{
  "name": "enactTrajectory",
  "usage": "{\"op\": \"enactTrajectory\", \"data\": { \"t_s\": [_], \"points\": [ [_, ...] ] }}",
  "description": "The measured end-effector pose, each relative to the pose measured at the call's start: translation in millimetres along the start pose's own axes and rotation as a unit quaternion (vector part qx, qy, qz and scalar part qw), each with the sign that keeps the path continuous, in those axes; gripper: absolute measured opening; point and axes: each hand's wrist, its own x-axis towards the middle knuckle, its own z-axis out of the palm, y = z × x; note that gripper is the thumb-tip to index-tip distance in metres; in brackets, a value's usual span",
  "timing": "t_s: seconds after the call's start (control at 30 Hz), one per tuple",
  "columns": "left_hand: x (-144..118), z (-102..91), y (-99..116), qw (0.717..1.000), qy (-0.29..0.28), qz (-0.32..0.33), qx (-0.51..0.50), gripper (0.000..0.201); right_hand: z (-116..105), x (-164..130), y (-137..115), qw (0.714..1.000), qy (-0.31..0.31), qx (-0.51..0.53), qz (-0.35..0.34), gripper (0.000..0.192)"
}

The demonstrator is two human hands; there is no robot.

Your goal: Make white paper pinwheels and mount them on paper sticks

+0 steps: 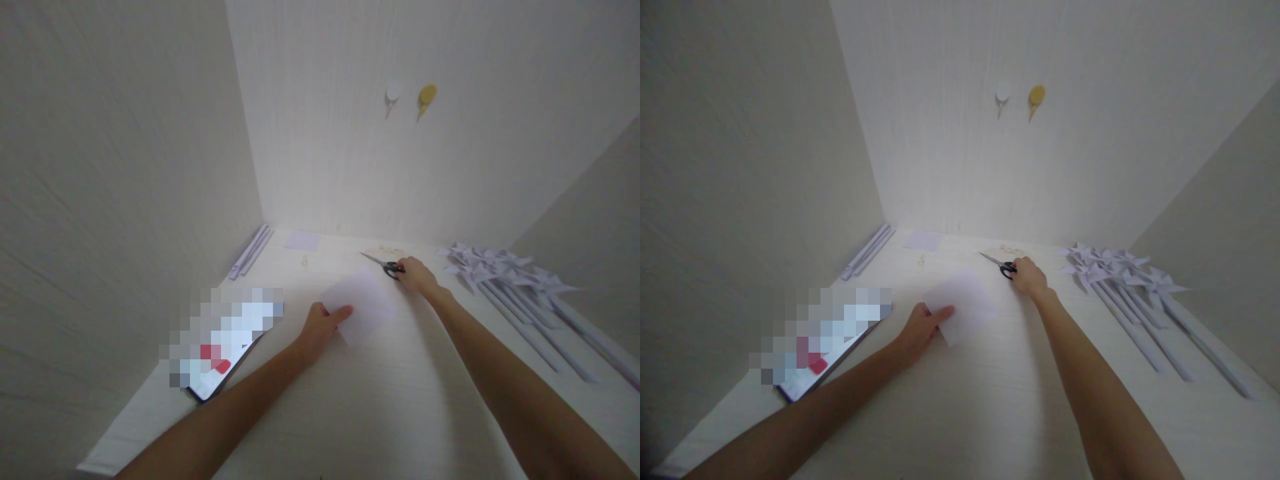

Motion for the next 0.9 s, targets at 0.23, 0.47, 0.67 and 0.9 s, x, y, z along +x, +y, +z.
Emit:
{"op": "enactTrajectory", "data": {
  "t_s": [0.23, 0.47, 0.67, 0.9],
  "points": [
    [1.0, -1.1, -1.7, 1.0, 0.005, 0.02, -0.006, 0.028, -5.5, 4.1, -2.1, 0.999, -0.037, 0.027, 0.025, 0.004],
    [-2.4, 0.0, 2.5, 0.998, 0.047, 0.024, -0.014, 0.027, -11.9, -28.8, -6.8, 0.984, -0.007, 0.171, 0.054, 0.015],
    [-3.8, 0.2, 4.2, 0.993, 0.094, 0.052, 0.042, 0.028, -11.2, -103.2, -28.1, 0.918, -0.028, 0.395, 0.032, 0.013],
    [14.5, 33.9, 31.7, 0.986, 0.079, 0.125, 0.077, 0.033, 1.1, -145.4, -52.5, 0.717, -0.024, 0.696, -0.02, 0.019]
  ]
}}
